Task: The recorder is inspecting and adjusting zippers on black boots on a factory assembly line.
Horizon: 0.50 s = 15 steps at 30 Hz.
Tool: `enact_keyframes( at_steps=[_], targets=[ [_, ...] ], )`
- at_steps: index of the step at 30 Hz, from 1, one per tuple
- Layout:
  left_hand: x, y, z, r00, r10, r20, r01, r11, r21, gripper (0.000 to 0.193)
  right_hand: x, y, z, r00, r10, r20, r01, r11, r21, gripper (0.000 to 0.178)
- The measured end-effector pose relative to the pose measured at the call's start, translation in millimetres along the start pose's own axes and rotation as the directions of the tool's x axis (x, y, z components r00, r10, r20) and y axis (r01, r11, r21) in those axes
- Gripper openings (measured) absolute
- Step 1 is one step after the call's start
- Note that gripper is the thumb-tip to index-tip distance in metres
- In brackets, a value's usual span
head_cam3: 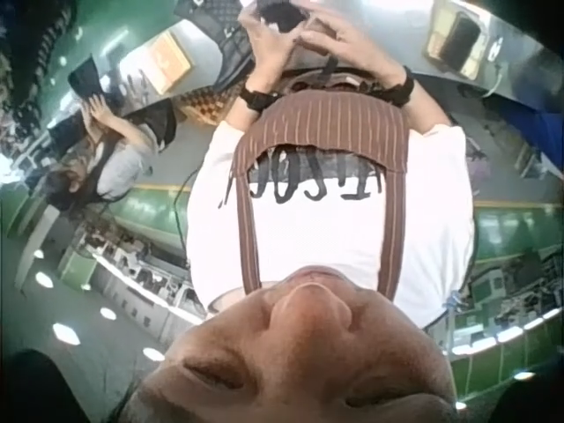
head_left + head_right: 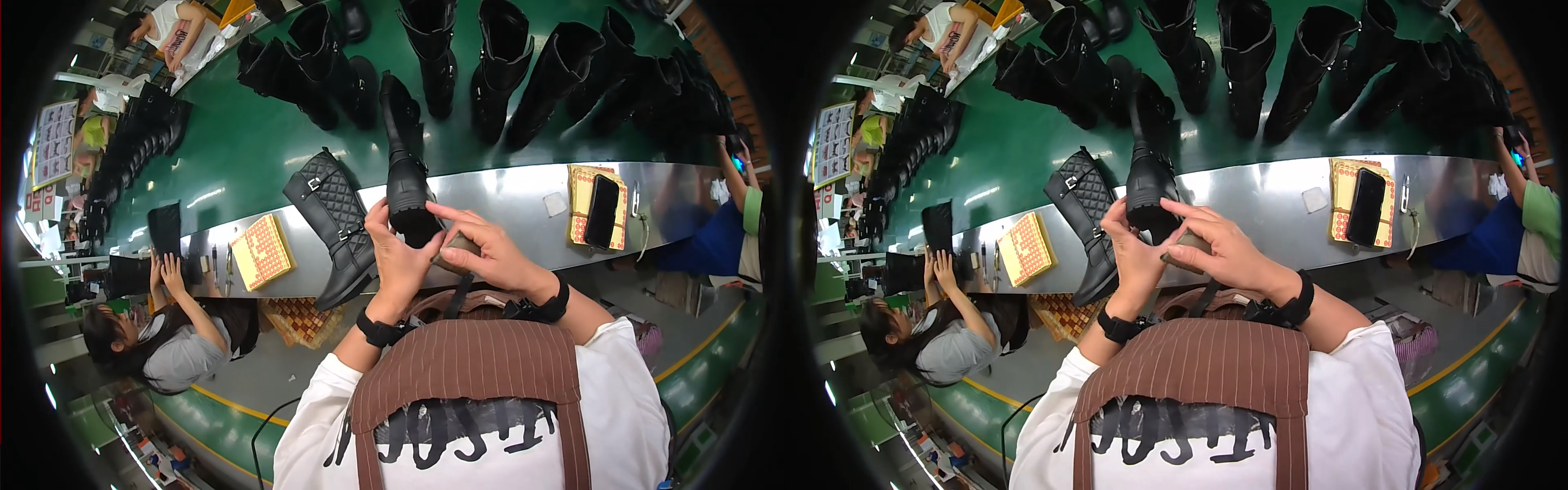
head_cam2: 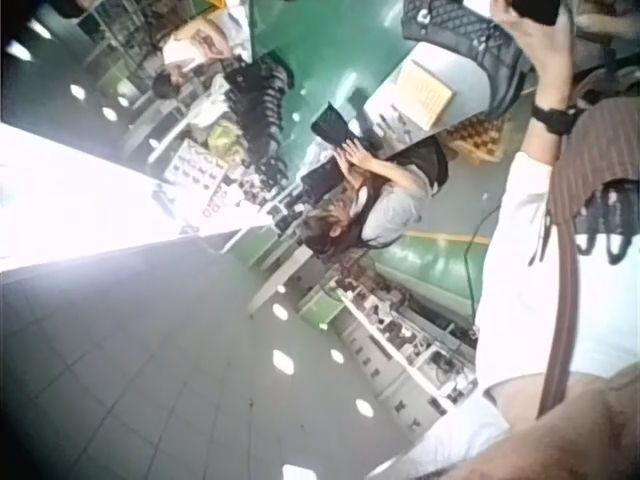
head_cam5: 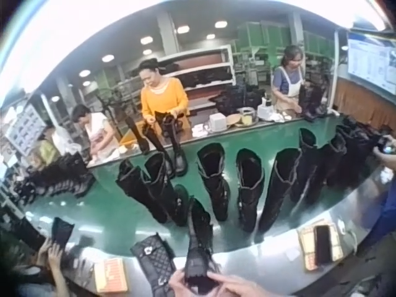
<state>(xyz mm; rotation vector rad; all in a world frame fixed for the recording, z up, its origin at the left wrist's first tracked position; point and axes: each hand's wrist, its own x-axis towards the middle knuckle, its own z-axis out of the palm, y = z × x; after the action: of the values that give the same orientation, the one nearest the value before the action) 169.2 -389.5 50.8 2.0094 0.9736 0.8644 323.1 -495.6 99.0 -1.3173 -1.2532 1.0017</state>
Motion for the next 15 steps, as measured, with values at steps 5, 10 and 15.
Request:
enact_keyframes(
  at_steps=[5,10,15],
  targets=[
    [19,13,-10,0.985,-0.162,-0.062,0.167,0.982,0.091,0.088,11,-8,6,0.995,-0.026,0.1,0.027,0.999,-0.017,0.028],
    [16,26,-17,0.998,-0.054,-0.045,0.063,0.969,0.238,0.091,29,-19,-5,0.956,0.223,-0.193,-0.257,0.951,-0.172,0.026],
    [-10,31,-9,0.999,0.0,-0.036,0.009,0.974,0.227,0.096,61,-12,6,0.936,-0.267,-0.229,0.109,0.839,-0.534,0.02]
  ],
)
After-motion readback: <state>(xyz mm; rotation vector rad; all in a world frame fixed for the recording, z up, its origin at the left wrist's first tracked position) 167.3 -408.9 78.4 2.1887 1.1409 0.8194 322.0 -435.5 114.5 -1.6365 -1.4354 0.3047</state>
